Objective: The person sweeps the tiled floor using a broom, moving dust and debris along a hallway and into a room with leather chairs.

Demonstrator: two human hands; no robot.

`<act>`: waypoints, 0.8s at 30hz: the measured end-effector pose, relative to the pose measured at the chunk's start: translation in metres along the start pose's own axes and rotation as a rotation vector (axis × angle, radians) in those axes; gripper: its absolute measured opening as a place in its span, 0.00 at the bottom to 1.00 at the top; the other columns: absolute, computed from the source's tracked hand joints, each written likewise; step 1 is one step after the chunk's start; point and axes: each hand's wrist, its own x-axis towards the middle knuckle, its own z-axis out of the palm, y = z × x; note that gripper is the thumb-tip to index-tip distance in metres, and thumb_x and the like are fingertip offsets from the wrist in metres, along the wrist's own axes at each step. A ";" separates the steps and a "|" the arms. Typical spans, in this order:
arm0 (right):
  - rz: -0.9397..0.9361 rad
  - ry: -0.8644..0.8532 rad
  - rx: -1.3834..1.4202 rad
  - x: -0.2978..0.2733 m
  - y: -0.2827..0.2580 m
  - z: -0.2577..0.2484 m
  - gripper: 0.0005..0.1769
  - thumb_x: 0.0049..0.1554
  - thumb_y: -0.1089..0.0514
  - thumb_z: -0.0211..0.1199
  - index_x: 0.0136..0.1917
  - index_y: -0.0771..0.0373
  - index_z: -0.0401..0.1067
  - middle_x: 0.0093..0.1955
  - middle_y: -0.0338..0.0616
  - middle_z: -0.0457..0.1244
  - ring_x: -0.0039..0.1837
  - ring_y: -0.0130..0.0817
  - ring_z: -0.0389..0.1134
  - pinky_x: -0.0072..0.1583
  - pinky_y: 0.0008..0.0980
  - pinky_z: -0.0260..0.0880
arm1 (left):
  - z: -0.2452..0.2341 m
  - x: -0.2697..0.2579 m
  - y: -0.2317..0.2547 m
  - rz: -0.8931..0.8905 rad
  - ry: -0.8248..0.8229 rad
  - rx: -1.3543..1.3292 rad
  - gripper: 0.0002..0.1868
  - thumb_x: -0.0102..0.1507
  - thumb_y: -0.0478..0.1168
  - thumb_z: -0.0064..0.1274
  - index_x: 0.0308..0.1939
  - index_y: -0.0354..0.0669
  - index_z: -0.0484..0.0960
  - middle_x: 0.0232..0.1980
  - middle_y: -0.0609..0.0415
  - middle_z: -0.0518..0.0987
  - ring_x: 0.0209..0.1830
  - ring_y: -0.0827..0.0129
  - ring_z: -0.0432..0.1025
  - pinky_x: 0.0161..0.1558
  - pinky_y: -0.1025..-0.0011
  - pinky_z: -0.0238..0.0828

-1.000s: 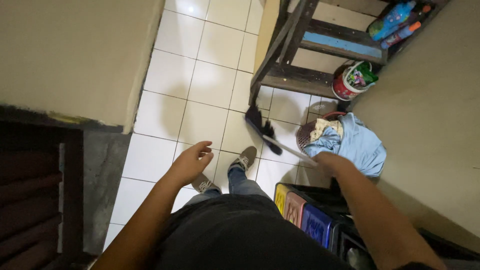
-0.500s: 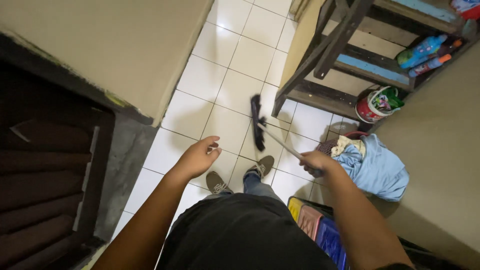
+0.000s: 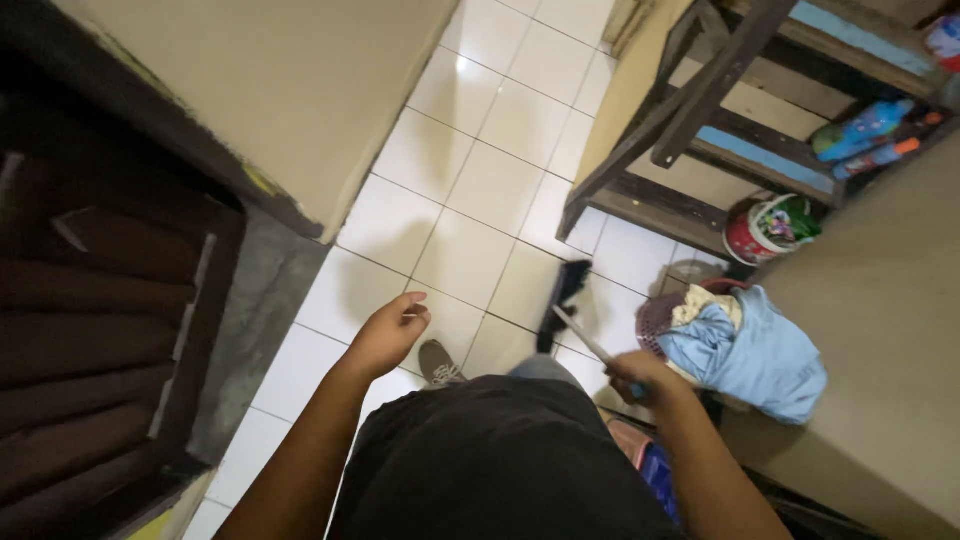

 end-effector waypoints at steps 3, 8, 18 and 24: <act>0.020 -0.202 0.250 0.021 -0.043 0.036 0.08 0.58 0.61 0.59 0.38 0.62 0.65 0.29 0.37 0.58 0.26 0.25 0.58 0.29 0.24 0.60 | -0.004 -0.011 0.007 0.009 0.035 0.006 0.27 0.66 0.46 0.49 0.69 0.43 0.71 0.61 0.49 0.80 0.60 0.61 0.75 0.59 0.66 0.71; -0.066 -0.131 0.257 0.003 -0.103 0.057 0.06 0.60 0.60 0.58 0.41 0.59 0.64 0.30 0.35 0.58 0.26 0.23 0.56 0.28 0.22 0.56 | -0.013 -0.016 0.016 0.049 0.095 0.108 0.25 0.66 0.45 0.50 0.66 0.43 0.73 0.59 0.48 0.82 0.59 0.61 0.76 0.60 0.66 0.71; -0.222 -0.173 -0.358 -0.138 -0.080 0.025 0.20 0.57 0.57 0.61 0.62 0.64 0.74 0.30 0.41 0.60 0.26 0.27 0.55 0.27 0.28 0.52 | 0.046 0.017 0.010 0.097 0.038 0.001 0.23 0.67 0.44 0.51 0.65 0.44 0.74 0.58 0.50 0.81 0.56 0.63 0.75 0.56 0.67 0.72; -0.112 -0.197 -0.516 -0.126 -0.082 0.041 0.31 0.55 0.58 0.66 0.72 0.56 0.71 0.32 0.41 0.63 0.27 0.25 0.55 0.28 0.27 0.52 | 0.054 0.018 -0.001 0.212 -0.017 -0.036 0.23 0.67 0.45 0.51 0.64 0.39 0.75 0.55 0.47 0.83 0.54 0.63 0.77 0.57 0.69 0.72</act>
